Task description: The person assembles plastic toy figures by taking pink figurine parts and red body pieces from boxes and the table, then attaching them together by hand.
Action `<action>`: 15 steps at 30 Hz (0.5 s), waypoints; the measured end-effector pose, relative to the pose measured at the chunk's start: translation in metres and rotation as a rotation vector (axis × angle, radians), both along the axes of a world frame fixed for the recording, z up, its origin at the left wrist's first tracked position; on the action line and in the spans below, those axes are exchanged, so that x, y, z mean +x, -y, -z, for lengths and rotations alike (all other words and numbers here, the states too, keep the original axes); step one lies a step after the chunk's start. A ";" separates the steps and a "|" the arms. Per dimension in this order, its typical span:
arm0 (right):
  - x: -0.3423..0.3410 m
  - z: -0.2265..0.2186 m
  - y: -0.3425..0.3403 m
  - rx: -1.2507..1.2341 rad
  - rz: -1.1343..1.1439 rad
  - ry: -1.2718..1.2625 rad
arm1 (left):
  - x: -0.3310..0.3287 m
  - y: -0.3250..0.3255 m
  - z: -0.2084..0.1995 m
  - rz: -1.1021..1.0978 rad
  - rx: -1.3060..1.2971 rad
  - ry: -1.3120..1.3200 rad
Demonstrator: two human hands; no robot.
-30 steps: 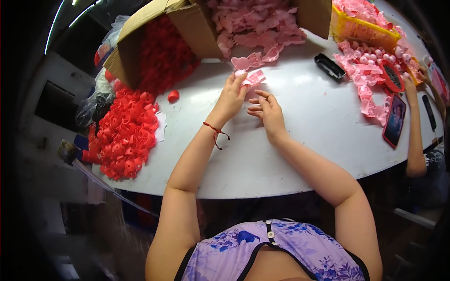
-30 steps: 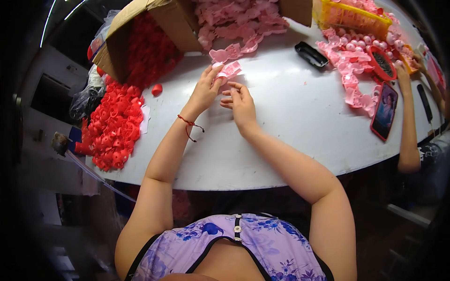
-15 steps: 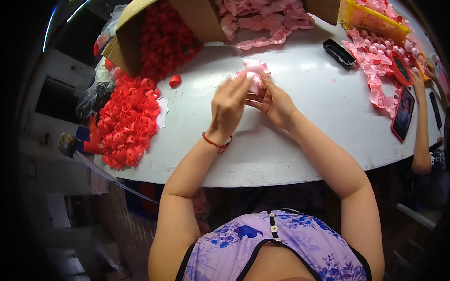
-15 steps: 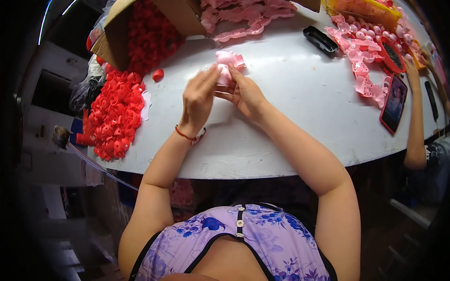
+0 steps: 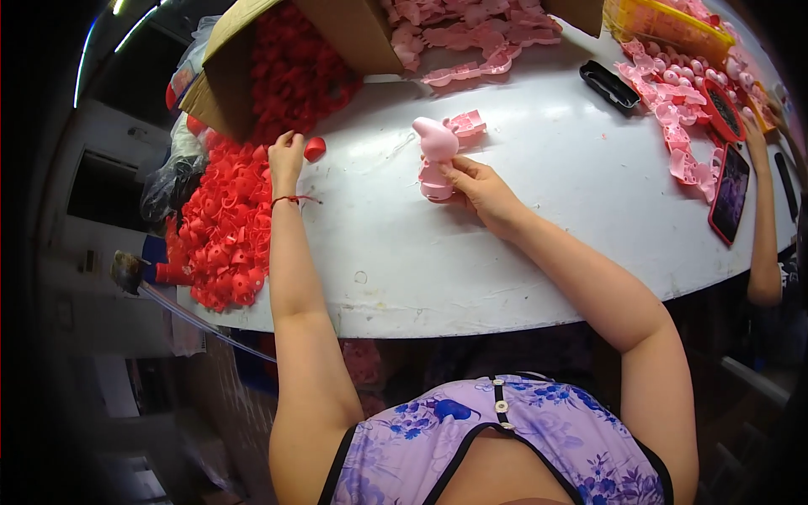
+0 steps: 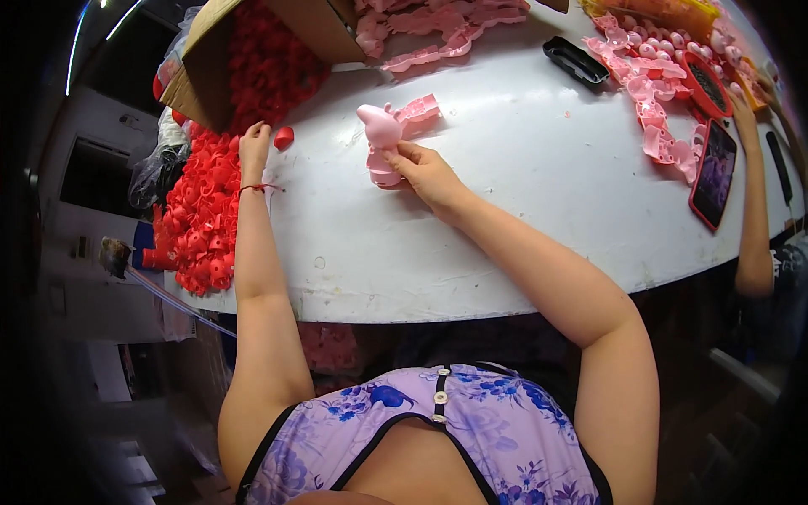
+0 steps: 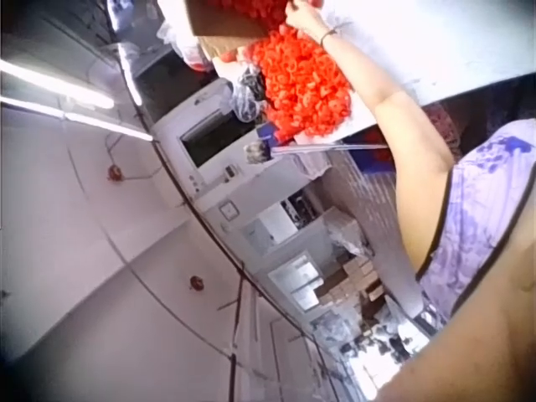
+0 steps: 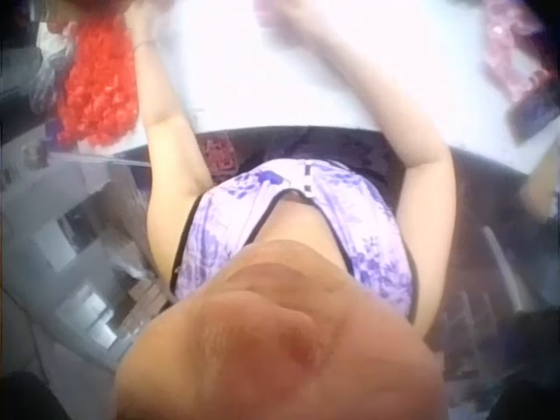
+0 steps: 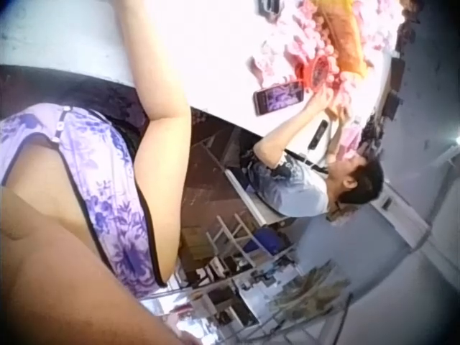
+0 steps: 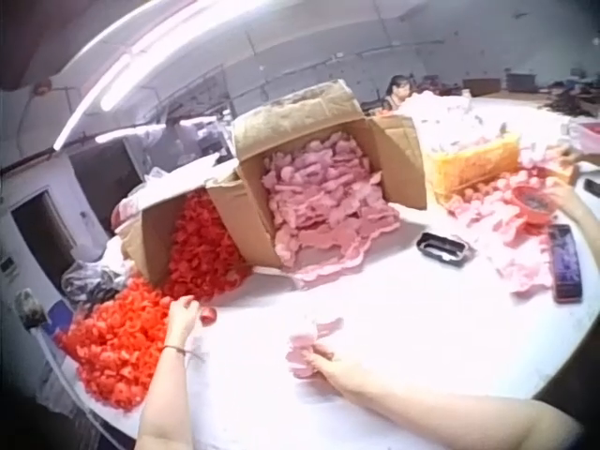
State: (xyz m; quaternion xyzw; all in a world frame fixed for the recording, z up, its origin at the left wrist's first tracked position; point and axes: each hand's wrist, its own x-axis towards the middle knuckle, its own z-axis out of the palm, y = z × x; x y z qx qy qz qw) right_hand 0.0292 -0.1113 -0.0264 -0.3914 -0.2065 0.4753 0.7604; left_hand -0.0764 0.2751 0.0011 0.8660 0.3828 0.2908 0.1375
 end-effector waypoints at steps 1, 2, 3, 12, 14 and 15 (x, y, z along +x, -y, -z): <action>0.002 0.002 0.000 -0.016 -0.022 0.043 | 0.006 0.005 0.000 0.008 -0.007 0.001; 0.003 0.004 0.002 -0.023 -0.015 0.044 | 0.012 0.011 0.001 -0.074 -0.062 -0.017; 0.003 0.005 0.004 -0.037 -0.004 0.058 | 0.017 0.017 0.003 -0.156 -0.117 -0.037; 0.001 -0.004 0.003 -0.014 0.009 -0.028 | 0.021 0.103 0.013 0.318 -1.158 0.854; 0.005 -0.002 0.004 0.014 0.062 -0.113 | 0.016 0.177 -0.004 0.509 -1.379 0.843; 0.006 0.002 0.000 0.035 0.082 -0.111 | 0.008 0.208 -0.007 0.540 -1.466 0.838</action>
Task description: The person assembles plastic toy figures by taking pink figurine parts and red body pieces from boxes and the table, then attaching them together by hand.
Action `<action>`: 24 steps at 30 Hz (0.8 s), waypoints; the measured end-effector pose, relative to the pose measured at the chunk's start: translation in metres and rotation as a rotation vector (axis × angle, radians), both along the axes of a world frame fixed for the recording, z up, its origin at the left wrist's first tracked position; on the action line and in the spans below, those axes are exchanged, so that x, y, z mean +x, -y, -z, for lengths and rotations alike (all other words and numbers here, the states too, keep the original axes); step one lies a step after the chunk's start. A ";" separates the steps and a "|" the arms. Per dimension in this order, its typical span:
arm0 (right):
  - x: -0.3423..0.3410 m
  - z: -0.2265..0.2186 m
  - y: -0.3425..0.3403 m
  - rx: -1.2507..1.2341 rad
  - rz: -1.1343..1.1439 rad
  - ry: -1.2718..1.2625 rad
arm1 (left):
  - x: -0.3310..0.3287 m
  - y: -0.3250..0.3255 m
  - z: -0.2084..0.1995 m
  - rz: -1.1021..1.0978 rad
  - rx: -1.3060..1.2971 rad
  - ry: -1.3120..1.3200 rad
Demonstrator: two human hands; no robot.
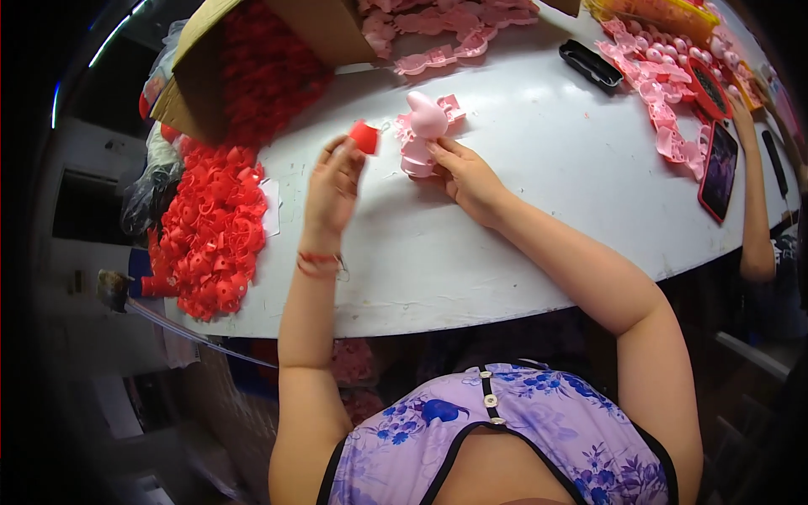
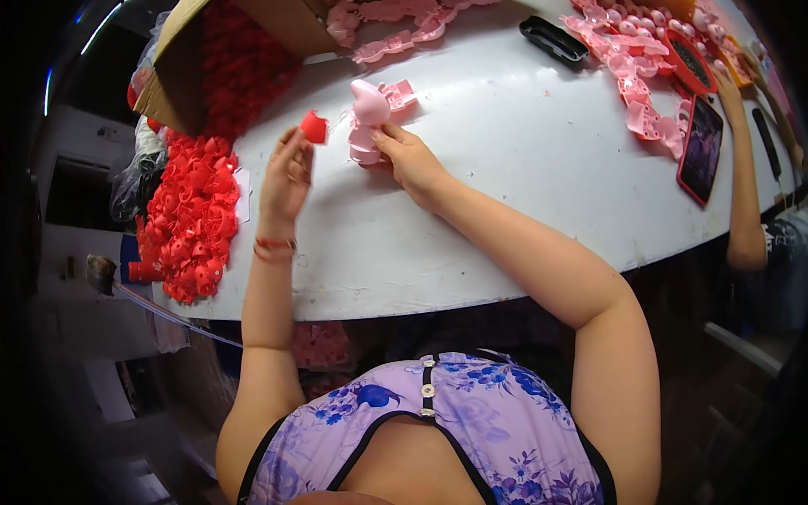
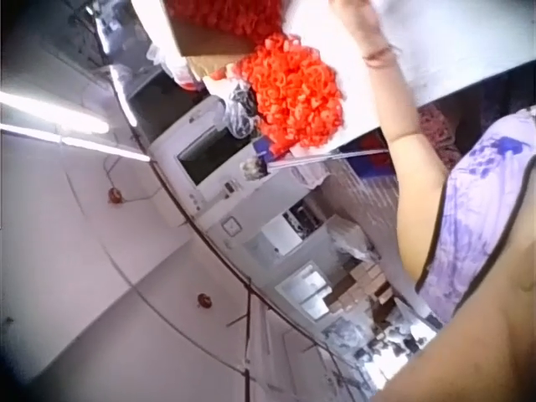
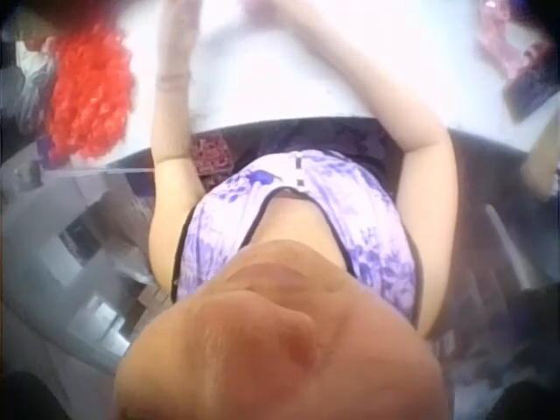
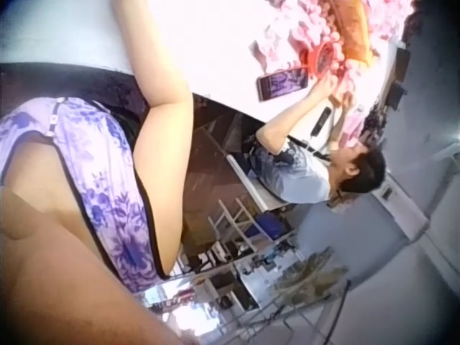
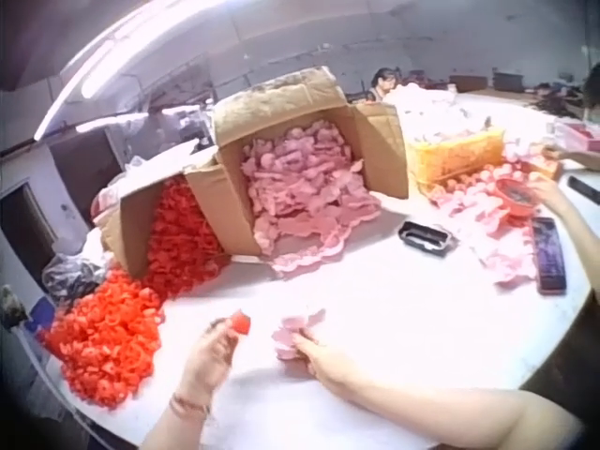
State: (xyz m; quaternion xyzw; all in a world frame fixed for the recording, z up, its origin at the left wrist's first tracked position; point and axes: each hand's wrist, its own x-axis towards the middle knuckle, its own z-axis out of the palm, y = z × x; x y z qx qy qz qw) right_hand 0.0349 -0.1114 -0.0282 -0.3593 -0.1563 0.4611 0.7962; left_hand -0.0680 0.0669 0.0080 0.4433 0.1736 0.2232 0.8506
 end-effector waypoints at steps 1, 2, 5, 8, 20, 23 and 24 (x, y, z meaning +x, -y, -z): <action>0.000 0.002 -0.001 0.018 0.024 0.008 | -0.004 0.026 -0.002 0.061 -0.023 0.007; -0.001 0.002 0.000 0.014 0.029 0.003 | -0.007 0.045 -0.001 0.117 -0.046 0.013; -0.008 -0.009 0.005 -0.026 0.095 0.110 | -0.006 0.072 0.005 0.147 -0.045 0.024; -0.012 -0.014 0.008 0.056 0.080 0.041 | -0.004 0.073 0.007 0.085 -0.020 0.006; -0.011 -0.007 0.008 0.014 0.170 0.514 | -0.010 0.072 0.006 0.064 0.056 -0.053; -0.007 -0.004 0.007 0.047 0.075 0.510 | -0.013 0.071 0.004 0.080 0.076 -0.077; -0.007 -0.002 0.007 0.045 0.075 0.512 | -0.013 0.070 0.005 0.080 0.074 -0.075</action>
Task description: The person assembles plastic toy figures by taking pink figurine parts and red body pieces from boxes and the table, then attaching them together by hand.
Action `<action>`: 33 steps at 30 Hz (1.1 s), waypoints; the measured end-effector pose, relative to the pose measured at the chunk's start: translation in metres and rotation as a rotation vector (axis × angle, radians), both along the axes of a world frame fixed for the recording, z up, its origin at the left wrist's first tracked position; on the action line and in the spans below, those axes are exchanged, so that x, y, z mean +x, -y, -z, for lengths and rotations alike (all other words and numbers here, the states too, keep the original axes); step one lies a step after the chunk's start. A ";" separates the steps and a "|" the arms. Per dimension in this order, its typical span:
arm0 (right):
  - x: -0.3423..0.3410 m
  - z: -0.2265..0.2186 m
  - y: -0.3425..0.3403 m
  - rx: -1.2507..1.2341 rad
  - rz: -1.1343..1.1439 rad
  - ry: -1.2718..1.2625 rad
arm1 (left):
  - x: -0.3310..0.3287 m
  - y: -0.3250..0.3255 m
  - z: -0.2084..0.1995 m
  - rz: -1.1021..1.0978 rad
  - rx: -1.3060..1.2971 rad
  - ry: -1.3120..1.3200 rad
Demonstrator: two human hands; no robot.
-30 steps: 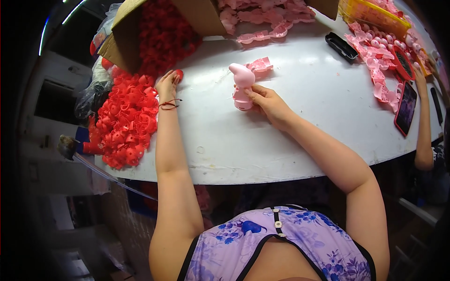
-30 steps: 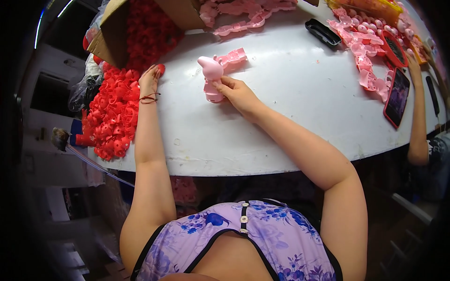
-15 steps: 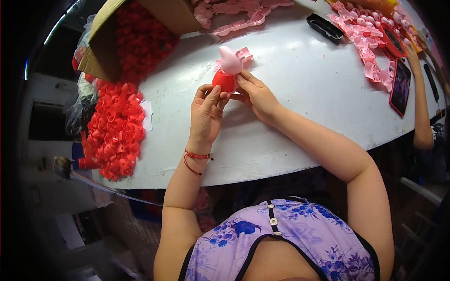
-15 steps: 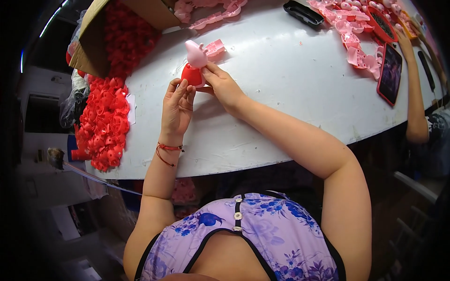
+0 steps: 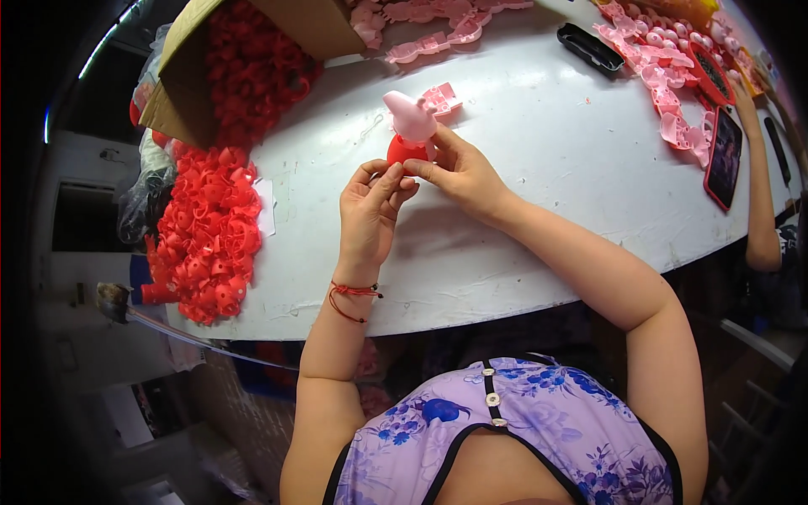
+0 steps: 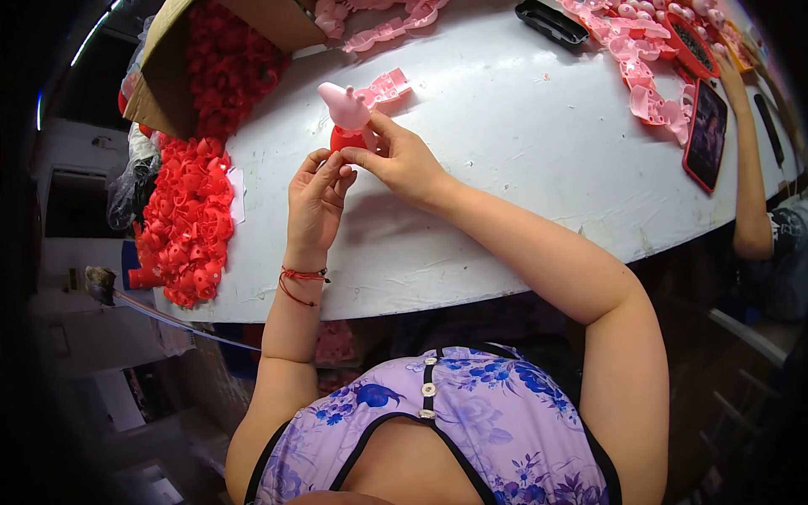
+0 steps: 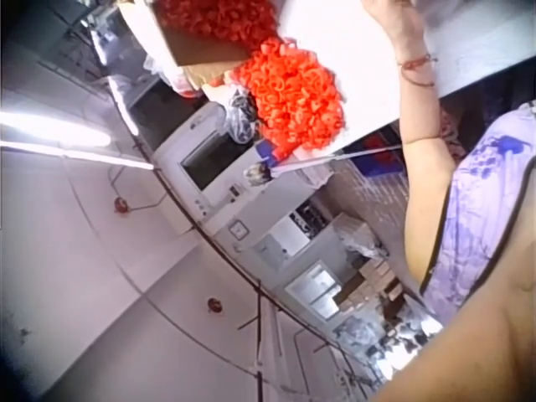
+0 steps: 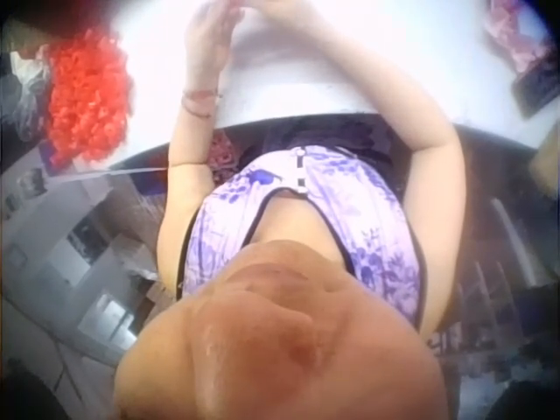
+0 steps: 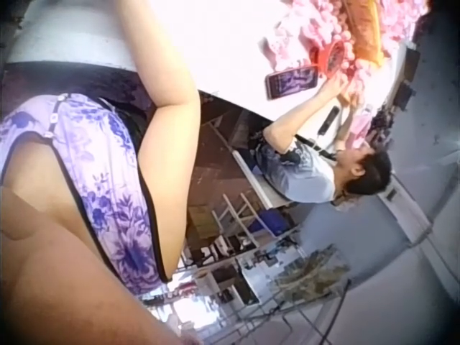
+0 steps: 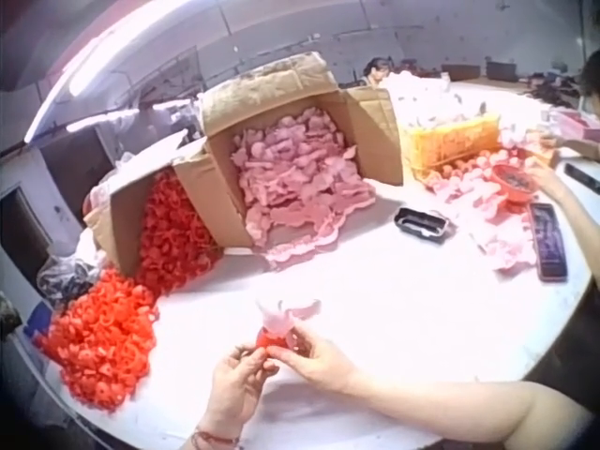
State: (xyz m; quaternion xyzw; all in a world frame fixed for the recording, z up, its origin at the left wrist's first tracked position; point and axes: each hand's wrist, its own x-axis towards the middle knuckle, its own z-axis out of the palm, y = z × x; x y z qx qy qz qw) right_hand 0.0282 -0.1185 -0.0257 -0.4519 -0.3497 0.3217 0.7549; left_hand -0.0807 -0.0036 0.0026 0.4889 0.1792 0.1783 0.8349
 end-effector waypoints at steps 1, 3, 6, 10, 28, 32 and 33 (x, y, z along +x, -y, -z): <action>-0.001 0.000 -0.001 -0.001 0.051 0.030 | -0.002 0.000 0.001 0.005 0.026 -0.026; -0.002 -0.001 0.001 -0.003 0.099 0.061 | -0.004 -0.001 0.001 0.007 0.051 -0.050; -0.001 -0.013 0.011 -0.034 -0.001 0.058 | -0.002 0.002 0.000 -0.036 0.202 -0.164; -0.005 -0.013 0.011 -0.008 0.040 -0.015 | 0.001 0.002 0.008 -0.001 0.158 -0.079; 0.026 -0.048 0.039 0.002 0.364 -0.310 | 0.000 -0.005 0.006 0.109 0.178 0.043; 0.161 -0.117 0.058 0.132 0.807 -0.071 | -0.002 -0.001 0.000 0.076 0.265 -0.098; 0.218 -0.136 0.069 0.084 0.931 0.038 | 0.001 0.002 0.000 0.065 0.319 -0.122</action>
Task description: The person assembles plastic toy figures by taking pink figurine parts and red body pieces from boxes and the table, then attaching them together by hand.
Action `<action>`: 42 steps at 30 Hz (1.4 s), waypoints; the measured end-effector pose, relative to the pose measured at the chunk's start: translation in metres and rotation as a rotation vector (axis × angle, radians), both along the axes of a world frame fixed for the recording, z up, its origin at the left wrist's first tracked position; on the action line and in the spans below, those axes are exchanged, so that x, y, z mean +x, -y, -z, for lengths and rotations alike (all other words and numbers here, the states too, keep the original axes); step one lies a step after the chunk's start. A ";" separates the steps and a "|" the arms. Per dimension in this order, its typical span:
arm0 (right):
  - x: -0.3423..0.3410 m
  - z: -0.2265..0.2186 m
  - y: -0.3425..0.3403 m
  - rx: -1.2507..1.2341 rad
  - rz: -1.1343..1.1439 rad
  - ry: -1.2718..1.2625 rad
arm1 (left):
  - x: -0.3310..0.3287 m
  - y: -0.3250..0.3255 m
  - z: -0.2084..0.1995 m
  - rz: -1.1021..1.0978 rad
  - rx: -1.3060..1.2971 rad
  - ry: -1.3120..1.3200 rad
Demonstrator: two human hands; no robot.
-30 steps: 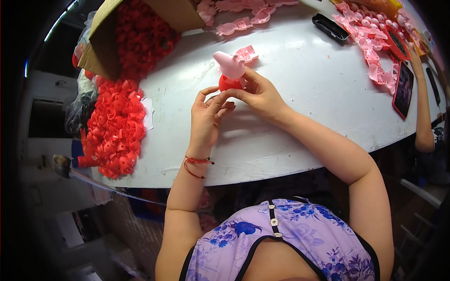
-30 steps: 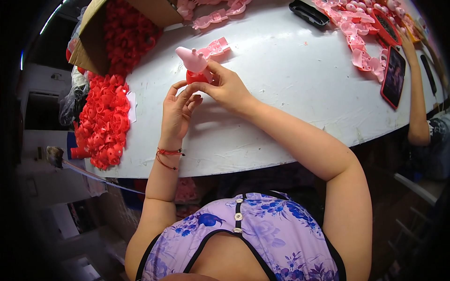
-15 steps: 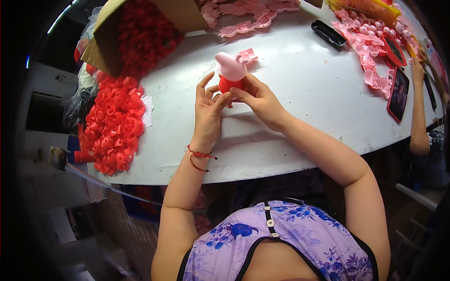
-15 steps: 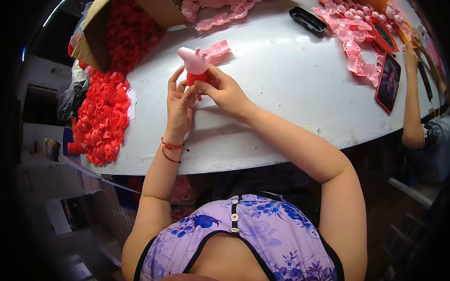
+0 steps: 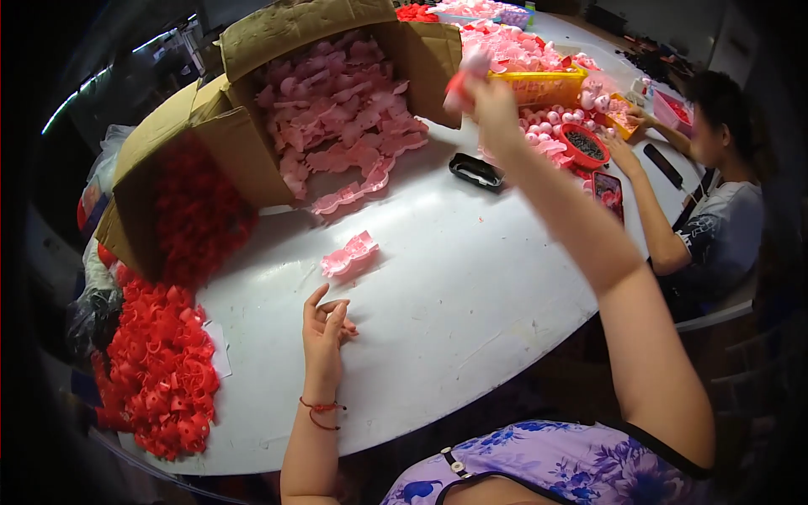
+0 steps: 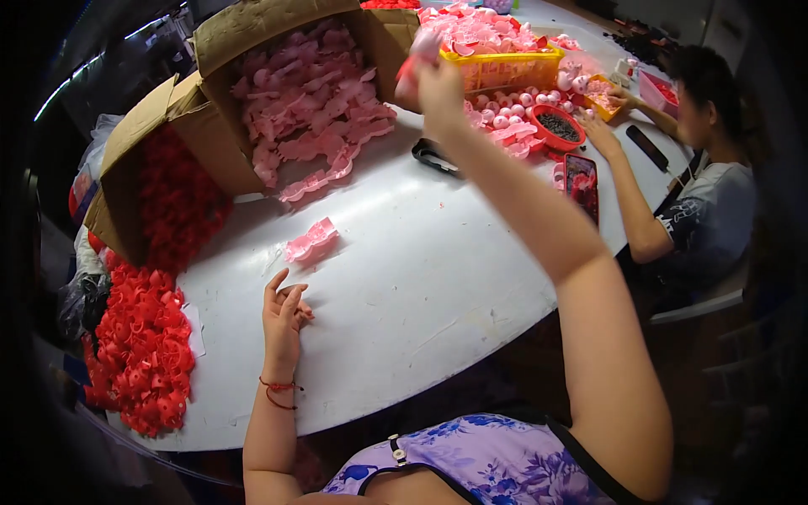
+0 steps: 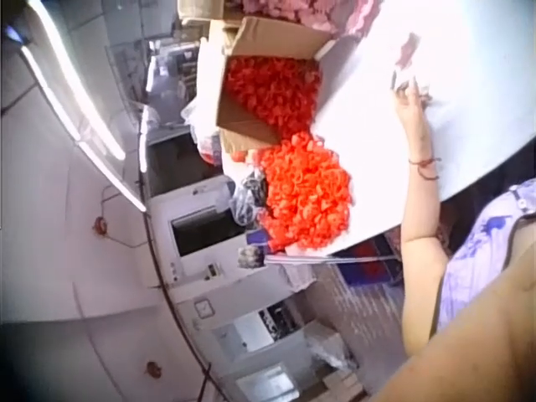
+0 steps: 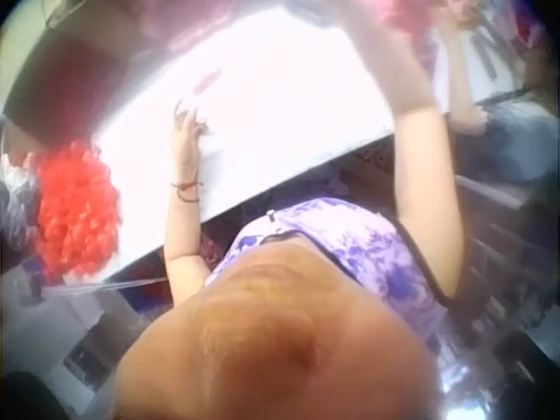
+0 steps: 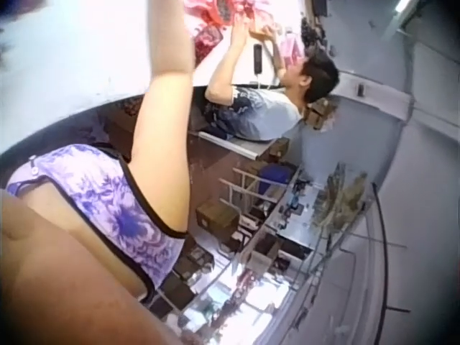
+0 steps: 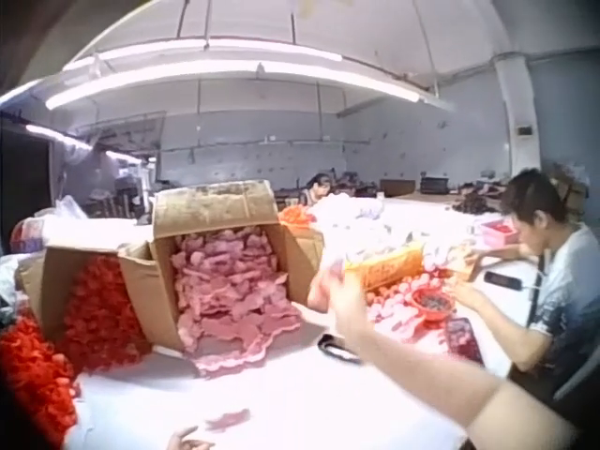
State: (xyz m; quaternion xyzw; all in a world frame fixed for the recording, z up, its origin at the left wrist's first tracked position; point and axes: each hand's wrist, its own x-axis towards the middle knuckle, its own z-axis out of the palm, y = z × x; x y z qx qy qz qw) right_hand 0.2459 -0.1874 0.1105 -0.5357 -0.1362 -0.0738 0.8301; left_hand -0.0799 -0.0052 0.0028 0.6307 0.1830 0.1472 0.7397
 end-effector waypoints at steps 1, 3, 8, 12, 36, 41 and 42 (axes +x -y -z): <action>0.071 -0.019 0.019 -0.211 0.124 0.068 | 0.005 0.003 -0.001 0.024 -0.007 0.015; 0.145 -0.074 0.034 -0.463 0.316 0.011 | 0.007 -0.001 0.003 0.022 -0.002 0.001; 0.150 -0.044 0.021 -0.251 0.135 0.209 | 0.000 -0.008 0.009 -0.029 -0.034 0.014; 0.093 0.009 -0.007 -0.165 -0.036 0.328 | 0.003 -0.007 0.011 -0.004 0.026 -0.015; -0.274 0.127 -0.069 -0.537 -0.598 0.705 | 0.088 -0.208 -0.001 -0.553 1.339 -0.074; -0.268 0.137 -0.074 -0.482 -0.454 0.736 | 0.122 -0.272 0.045 -0.411 1.672 -0.472; -0.268 0.137 -0.078 -0.442 -0.480 0.635 | 0.112 -0.287 0.053 -0.306 1.984 -0.436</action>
